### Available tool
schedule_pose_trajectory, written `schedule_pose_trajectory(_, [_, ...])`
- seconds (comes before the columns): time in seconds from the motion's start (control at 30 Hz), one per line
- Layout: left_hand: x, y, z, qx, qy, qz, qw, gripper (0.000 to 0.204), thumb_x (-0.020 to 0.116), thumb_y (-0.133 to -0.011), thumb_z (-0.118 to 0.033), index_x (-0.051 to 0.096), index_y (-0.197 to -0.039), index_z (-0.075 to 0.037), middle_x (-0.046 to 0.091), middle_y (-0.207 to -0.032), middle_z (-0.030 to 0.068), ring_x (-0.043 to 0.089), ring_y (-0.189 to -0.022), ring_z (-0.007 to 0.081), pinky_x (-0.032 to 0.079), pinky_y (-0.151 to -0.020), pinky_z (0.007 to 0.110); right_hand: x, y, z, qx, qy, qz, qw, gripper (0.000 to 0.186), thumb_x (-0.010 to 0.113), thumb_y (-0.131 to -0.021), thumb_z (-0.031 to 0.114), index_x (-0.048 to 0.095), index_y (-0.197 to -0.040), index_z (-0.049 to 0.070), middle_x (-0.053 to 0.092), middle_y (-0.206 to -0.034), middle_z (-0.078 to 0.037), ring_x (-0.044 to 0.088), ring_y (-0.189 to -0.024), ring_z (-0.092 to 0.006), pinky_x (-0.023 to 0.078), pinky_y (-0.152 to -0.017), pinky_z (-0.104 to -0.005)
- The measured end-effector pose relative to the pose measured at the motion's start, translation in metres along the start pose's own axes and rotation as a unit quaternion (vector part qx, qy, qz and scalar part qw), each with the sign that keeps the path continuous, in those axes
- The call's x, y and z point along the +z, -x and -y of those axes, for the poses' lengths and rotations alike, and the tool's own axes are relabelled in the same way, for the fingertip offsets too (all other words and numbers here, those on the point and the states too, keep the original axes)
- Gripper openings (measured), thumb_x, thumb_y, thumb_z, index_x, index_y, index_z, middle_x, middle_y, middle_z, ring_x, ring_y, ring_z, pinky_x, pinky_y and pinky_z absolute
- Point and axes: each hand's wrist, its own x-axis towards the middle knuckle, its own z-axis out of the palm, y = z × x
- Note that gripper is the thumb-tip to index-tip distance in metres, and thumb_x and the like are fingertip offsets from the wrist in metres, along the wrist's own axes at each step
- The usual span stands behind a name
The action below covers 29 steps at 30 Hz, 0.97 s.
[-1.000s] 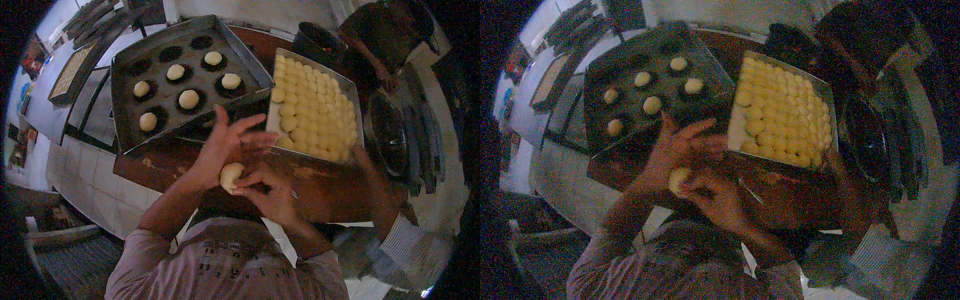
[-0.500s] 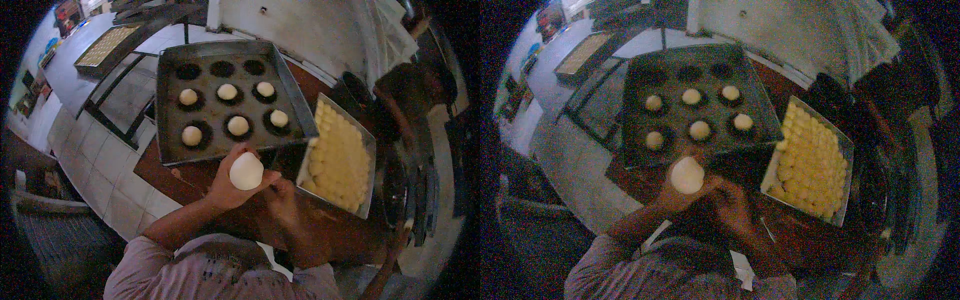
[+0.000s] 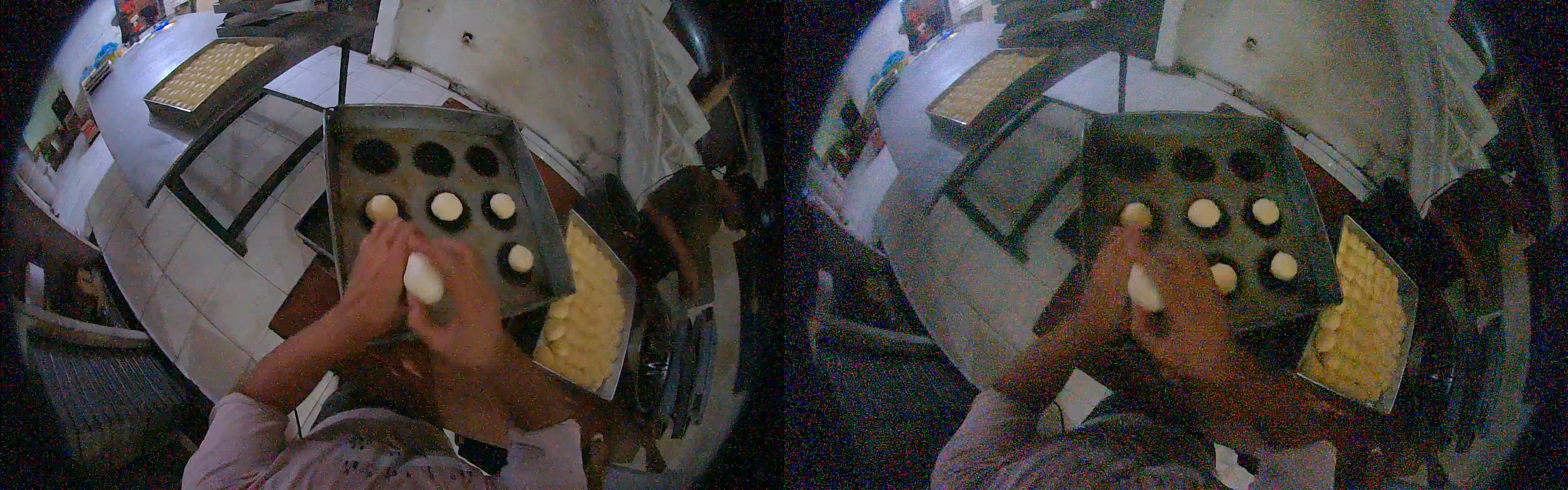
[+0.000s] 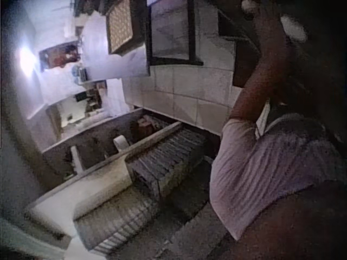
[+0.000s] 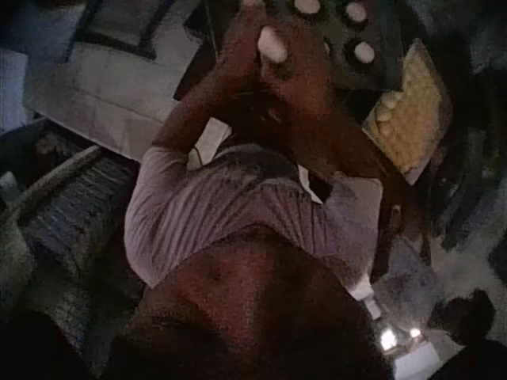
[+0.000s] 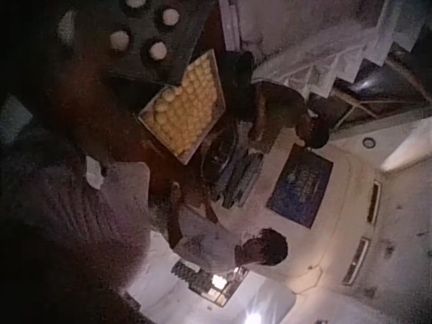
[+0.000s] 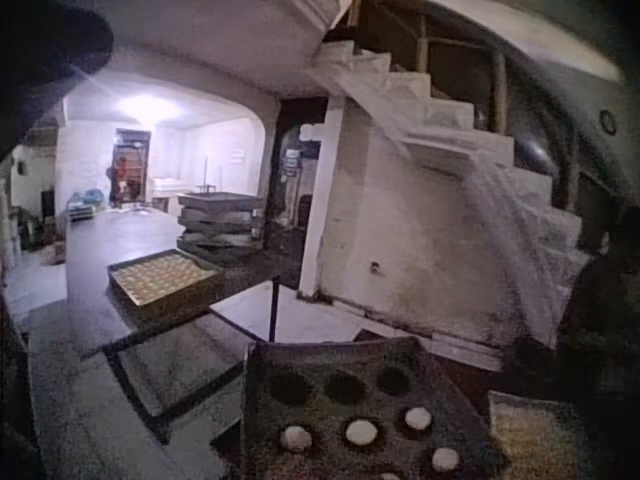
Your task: The person adds ingredients into an industrial mixer, scrapes the dough by hand to incorporate it, and then portions the dough by hand using a spoon to add a dark filling before placing the balls into a baking tray.
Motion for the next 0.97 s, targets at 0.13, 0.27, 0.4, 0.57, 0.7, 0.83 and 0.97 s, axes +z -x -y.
schedule_pose_trajectory(0.13, [-0.060,-0.021,-0.028,0.029,-0.203,-0.101,0.974,0.071,0.070,-0.069,-0.017,0.034,-0.129,-0.005,0.039,-0.128,0.0180,0.039,-0.116,0.0374,0.031,-0.098,0.045,0.009,-0.064,-0.039,0.117,-0.198,-0.048,0.972,0.064,0.063,-0.074,0.008,0.033,-0.131,0.003,0.048,-0.112,-0.011,0.048,-0.103,-0.0211,0.042,-0.088,-0.0329])
schedule_pose_trajectory(0.27, [-0.096,-0.023,0.006,-0.002,-0.287,-0.187,0.939,0.048,0.065,-0.075,-0.015,0.049,-0.120,-0.007,0.051,-0.118,0.0141,0.042,-0.113,0.0347,0.031,-0.098,0.044,0.036,-0.128,-0.106,0.013,-0.058,-0.207,0.977,0.064,0.061,-0.079,0.014,0.029,-0.134,0.005,0.047,-0.116,-0.012,0.048,-0.104,-0.0271,0.039,-0.092,-0.0375])
schedule_pose_trajectory(0.4, [-0.083,-0.040,-0.009,0.030,-0.302,-0.179,0.936,0.030,0.059,-0.080,-0.012,0.057,-0.109,-0.006,0.057,-0.110,0.0132,0.043,-0.113,0.0340,0.032,-0.098,0.044,0.086,-0.121,-0.162,0.086,0.230,0.051,0.968,0.066,0.055,-0.086,0.029,0.022,-0.140,0.012,0.034,-0.136,-0.015,0.029,-0.125,-0.0386,0.031,-0.101,-0.0448])
schedule_pose_trajectory(0.57, [-0.059,-0.072,0.010,0.071,-0.281,-0.103,0.952,0.028,0.052,-0.082,-0.009,0.057,-0.109,-0.005,0.056,-0.114,0.0156,0.044,-0.115,0.0374,0.035,-0.098,0.044,0.020,-0.112,-0.125,0.107,0.096,0.081,0.986,0.064,0.048,-0.090,0.034,0.017,-0.142,0.015,0.023,-0.145,-0.012,0.014,-0.133,-0.0381,0.018,-0.108,-0.0442])
schedule_pose_trajectory(0.7, [-0.056,-0.121,0.054,0.017,-0.306,0.058,0.950,0.035,0.049,-0.083,-0.010,0.051,-0.116,-0.002,0.054,-0.117,0.0202,0.045,-0.116,0.0374,0.037,-0.097,0.042,-0.050,-0.071,-0.089,0.089,0.020,-0.072,0.993,0.052,0.049,-0.090,0.025,0.033,-0.135,0.006,0.039,-0.134,-0.017,0.035,-0.123,-0.0385,0.025,-0.105,-0.0451])
schedule_pose_trajectory(0.83, [-0.063,-0.135,0.195,0.056,-0.395,0.144,0.906,0.043,0.050,-0.084,-0.020,0.046,-0.121,0.000,0.053,-0.115,0.0249,0.046,-0.114,0.0367,0.040,-0.095,0.042,-0.087,0.016,-0.071,0.181,-0.002,-0.116,0.977,0.051,0.046,-0.090,0.018,0.030,-0.136,0.002,0.044,-0.128,-0.016,0.044,-0.117,-0.0247,0.034,-0.098,-0.0367])
schedule_pose_trajectory(0.97, [-0.053,-0.155,0.175,-0.047,-0.377,0.269,0.885,0.053,0.054,-0.082,-0.031,0.044,-0.124,-0.001,0.049,-0.121,0.0255,0.046,-0.116,0.0361,0.039,-0.097,0.040,-0.107,0.123,-0.056,0.324,0.073,-0.185,0.925,0.052,0.048,-0.089,0.021,0.032,-0.134,-0.001,0.046,-0.126,-0.017,0.046,-0.116,-0.0253,0.034,-0.099,-0.0376])
